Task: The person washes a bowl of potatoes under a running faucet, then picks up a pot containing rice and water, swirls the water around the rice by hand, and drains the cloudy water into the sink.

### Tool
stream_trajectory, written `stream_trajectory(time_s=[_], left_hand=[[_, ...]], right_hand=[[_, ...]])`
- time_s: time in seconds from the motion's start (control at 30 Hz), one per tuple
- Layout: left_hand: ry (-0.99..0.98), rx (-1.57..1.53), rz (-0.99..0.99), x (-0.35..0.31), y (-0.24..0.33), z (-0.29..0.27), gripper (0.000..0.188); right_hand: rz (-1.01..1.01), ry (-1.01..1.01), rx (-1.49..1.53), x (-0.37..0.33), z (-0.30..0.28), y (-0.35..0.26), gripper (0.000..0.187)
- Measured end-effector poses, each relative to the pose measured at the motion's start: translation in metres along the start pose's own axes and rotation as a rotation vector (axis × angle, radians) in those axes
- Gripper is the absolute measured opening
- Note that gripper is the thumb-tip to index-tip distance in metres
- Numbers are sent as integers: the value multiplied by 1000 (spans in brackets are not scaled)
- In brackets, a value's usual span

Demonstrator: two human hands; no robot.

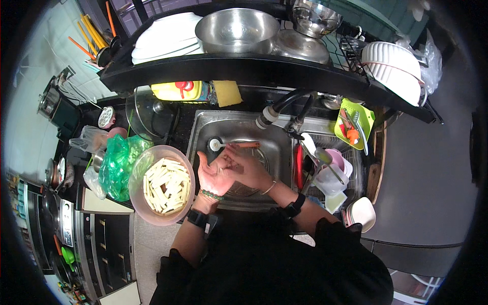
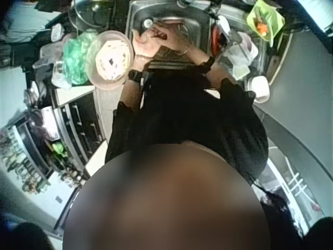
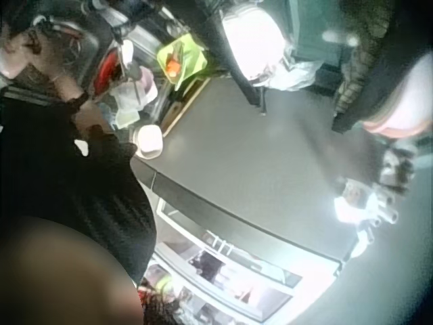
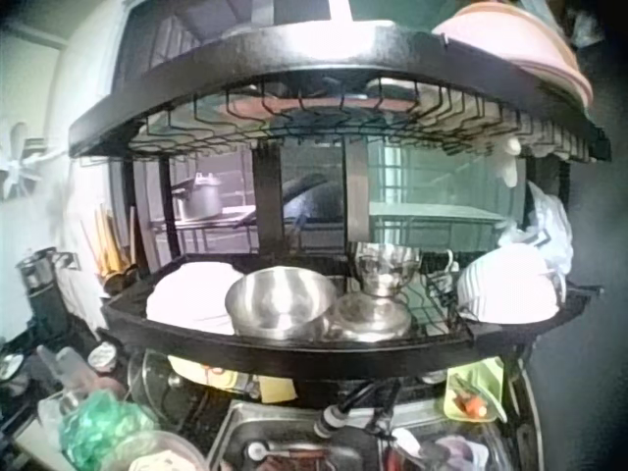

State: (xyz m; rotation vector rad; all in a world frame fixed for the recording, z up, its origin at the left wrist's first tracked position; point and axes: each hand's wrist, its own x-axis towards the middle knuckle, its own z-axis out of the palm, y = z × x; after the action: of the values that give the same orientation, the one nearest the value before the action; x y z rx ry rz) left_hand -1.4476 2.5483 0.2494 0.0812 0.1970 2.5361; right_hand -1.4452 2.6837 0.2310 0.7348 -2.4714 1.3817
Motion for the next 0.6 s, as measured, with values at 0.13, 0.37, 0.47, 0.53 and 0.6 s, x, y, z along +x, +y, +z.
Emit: stream_trajectory(time_s=[0.13, 0.37, 0.47, 0.53, 0.6], left_hand=[[-28, -80, 18, 4, -6, 12, 88], [89, -110, 21, 0, -2, -1, 83], [-8, -17, 43, -1, -5, 12, 81], [78, 0, -8, 1, -3, 5, 76], [152, -4, 137, 11, -18, -7, 53]], right_hand=[[206, -109, 238, 8, -12, 5, 42], [184, -106, 237, 5, -11, -2, 42], [140, -60, 103, 1, -7, -10, 45], [70, 6, 8, 0, 6, -25, 46], [1, 148, -472, -1, 14, -57, 41]])
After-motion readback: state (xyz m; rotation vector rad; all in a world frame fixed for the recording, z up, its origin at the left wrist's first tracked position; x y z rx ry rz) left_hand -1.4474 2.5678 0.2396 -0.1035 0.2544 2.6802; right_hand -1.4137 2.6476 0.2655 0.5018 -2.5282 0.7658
